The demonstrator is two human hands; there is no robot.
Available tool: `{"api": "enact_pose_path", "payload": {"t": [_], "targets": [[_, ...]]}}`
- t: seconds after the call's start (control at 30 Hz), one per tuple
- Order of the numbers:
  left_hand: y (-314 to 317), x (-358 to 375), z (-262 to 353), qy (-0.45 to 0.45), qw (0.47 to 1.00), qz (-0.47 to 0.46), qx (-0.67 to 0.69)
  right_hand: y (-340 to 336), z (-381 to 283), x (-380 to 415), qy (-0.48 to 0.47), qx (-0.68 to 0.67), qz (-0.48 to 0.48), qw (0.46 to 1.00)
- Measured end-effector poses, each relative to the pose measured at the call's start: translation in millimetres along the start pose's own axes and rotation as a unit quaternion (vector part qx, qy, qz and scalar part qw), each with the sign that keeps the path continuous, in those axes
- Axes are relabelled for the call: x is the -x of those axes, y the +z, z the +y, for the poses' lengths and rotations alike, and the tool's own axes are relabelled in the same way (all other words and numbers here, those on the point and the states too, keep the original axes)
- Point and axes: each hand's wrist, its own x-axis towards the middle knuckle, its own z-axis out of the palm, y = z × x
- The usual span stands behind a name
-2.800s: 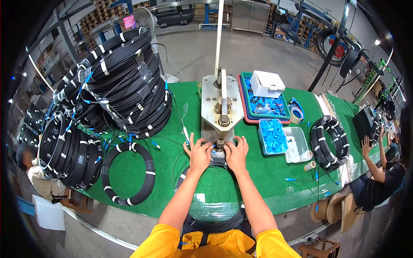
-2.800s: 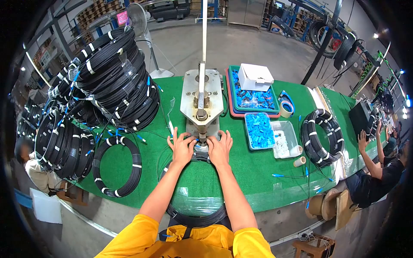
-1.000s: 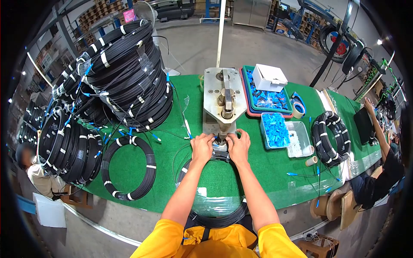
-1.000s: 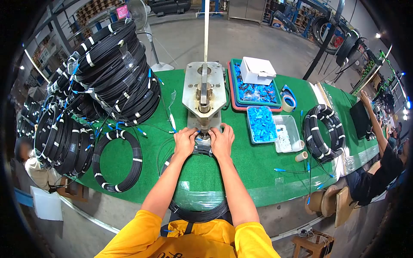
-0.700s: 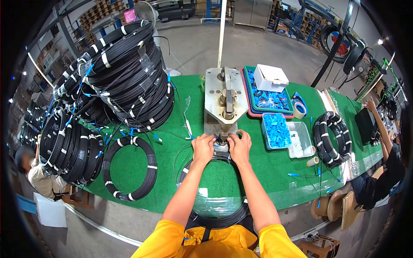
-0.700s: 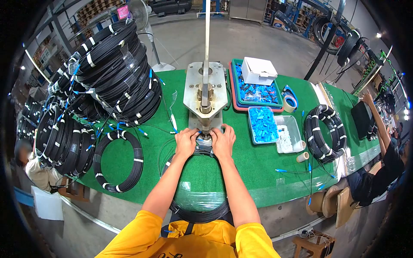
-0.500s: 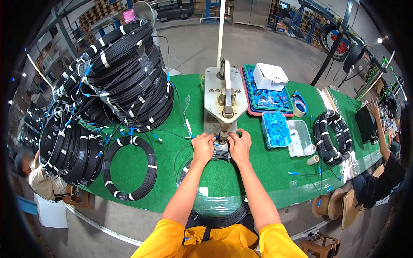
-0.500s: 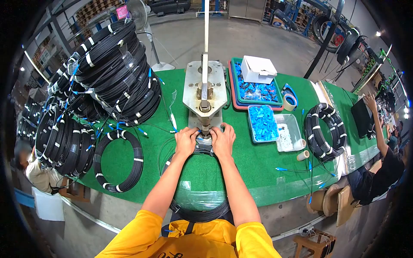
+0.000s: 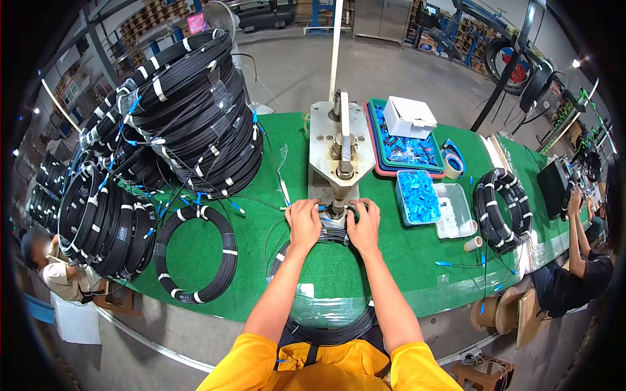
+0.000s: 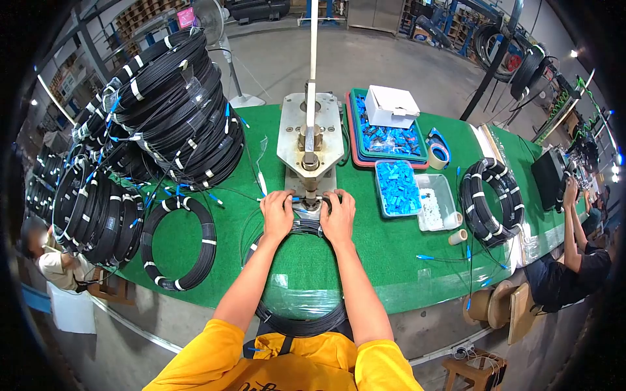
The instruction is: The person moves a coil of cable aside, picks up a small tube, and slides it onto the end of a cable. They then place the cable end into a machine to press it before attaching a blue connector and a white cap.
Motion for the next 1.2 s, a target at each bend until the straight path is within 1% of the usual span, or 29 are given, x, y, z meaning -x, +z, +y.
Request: {"api": "enact_pose_path", "payload": {"t": [0.07, 0.1, 0.17, 0.2, 0.27, 0.3, 0.37, 0.43, 0.47, 0.53, 0.6, 0.67, 0.7, 0.77, 0.8, 0.87, 0.9, 0.97, 1.0, 1.07, 1.2], "targets": [[0, 1, -2, -0.029, 0.999, -0.006, 0.018, -1, -3, -1, -0.007, -0.001, 0.002, 1.000], [0, 1, -2, -0.029, 0.999, -0.007, 0.017, 0, -2, -1, -0.010, -0.004, -0.007, 1.000], [-1, 1, 0, -0.049, 0.998, -0.045, 0.002, 2, 0, -1, -0.014, -0.006, -0.015, 1.000], [-1, 1, 0, -0.050, 0.998, -0.046, 0.002, 3, 0, 0, -0.006, -0.005, -0.016, 1.000], [-1, 2, 0, -0.029, 0.999, -0.032, -0.028, 3, 2, 0, 0.001, -0.004, -0.016, 1.000], [-1, 1, 0, -0.029, 0.999, -0.031, -0.028, 3, 3, -1, -0.006, 0.002, -0.023, 1.000], [-1, 1, 0, 0.002, 0.999, -0.031, -0.015, 4, 4, 1, -0.012, 0.007, -0.032, 0.999], [-3, 1, 3, 0.015, 1.000, -0.018, -0.006, 1, -2, 0, -0.028, 0.013, 0.003, 1.000], [-4, 1, 4, 0.028, 1.000, -0.004, 0.003, -1, -5, -1, -0.028, 0.013, 0.003, 1.000], [-4, 1, 5, 0.031, 1.000, 0.004, 0.003, -2, -8, -2, -0.011, -0.029, 0.044, 0.999], [-4, 3, 5, 0.033, 0.999, 0.011, 0.004, -2, -6, -1, -0.014, -0.013, 0.027, 0.999], [-3, 4, 5, -0.031, 0.998, -0.008, -0.061, -1, -3, 0, -0.018, 0.003, 0.012, 1.000], [-3, 3, 5, -0.031, 0.998, -0.008, -0.061, -1, -3, 1, -0.015, 0.001, 0.007, 1.000], [-4, 3, 5, -0.070, 0.996, -0.043, -0.039, -1, -2, 1, -0.012, 0.000, 0.003, 1.000], [-5, 2, 6, -0.069, 0.996, -0.043, -0.038, -1, -2, 1, -0.014, -0.002, 0.002, 1.000], [-7, 4, 6, -0.034, 0.997, -0.054, -0.049, 0, -1, 2, -0.014, -0.004, 0.000, 1.000], [-7, 5, 7, -0.034, 0.997, -0.054, -0.049, 0, -1, 2, -0.012, -0.003, 0.000, 1.000], [-7, 5, 7, 0.002, 0.998, -0.039, -0.055, 0, -2, 1, -0.010, -0.003, 0.000, 1.000], [-6, 6, 7, 0.001, 0.998, -0.039, -0.056, 0, -3, 1, -0.007, -0.001, 0.001, 1.000], [-5, 7, 7, 0.011, 0.998, -0.008, -0.054, -1, -5, 1, -0.005, 0.000, 0.003, 1.000], [-9, 9, 9, 0.013, 0.997, -0.010, -0.073, -2, -3, 2, -0.022, -0.002, 0.007, 1.000]]}}
